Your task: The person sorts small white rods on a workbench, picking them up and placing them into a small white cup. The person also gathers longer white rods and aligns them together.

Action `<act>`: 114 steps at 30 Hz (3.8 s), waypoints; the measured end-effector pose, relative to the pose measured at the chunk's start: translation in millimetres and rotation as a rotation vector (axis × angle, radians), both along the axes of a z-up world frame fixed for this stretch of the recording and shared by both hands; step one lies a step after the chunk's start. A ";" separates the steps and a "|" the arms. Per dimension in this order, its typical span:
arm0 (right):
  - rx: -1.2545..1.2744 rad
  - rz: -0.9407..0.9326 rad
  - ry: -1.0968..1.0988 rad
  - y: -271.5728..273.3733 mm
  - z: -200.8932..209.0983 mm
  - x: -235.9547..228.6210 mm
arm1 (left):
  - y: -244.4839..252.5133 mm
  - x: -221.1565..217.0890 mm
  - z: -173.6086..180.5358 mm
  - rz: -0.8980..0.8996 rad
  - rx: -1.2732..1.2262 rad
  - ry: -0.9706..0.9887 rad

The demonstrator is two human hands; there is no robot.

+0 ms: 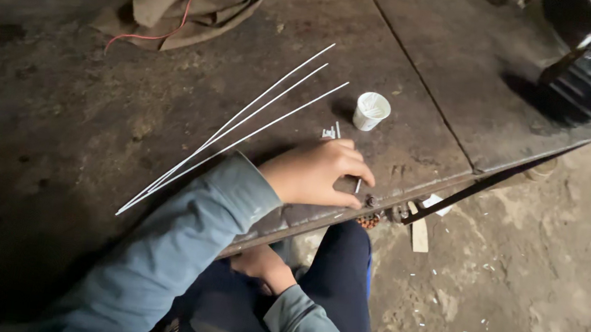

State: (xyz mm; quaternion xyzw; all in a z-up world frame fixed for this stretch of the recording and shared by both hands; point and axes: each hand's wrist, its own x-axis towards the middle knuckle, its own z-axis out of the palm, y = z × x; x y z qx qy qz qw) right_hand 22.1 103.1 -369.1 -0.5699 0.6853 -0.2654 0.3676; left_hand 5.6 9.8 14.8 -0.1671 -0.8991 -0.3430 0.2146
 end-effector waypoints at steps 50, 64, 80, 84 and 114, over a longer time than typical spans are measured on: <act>-0.399 0.033 -0.914 76.0 271.5 44.5 | 60.2 265.2 -48.6 1.058 0.002 0.228; -0.686 -0.083 -0.628 73.6 311.5 47.9 | -152.8 225.2 -179.1 1.467 -0.231 -0.867; -0.908 0.268 -0.118 -184.8 310.5 8.7 | -237.8 250.6 -220.9 1.315 -0.014 -0.385; -0.912 0.314 -0.283 -197.8 302.9 -3.4 | -230.0 256.2 -187.4 0.972 0.288 0.073; -0.617 0.091 -0.725 -153.8 369.1 -12.9 | -114.7 189.7 -21.3 0.686 0.780 0.352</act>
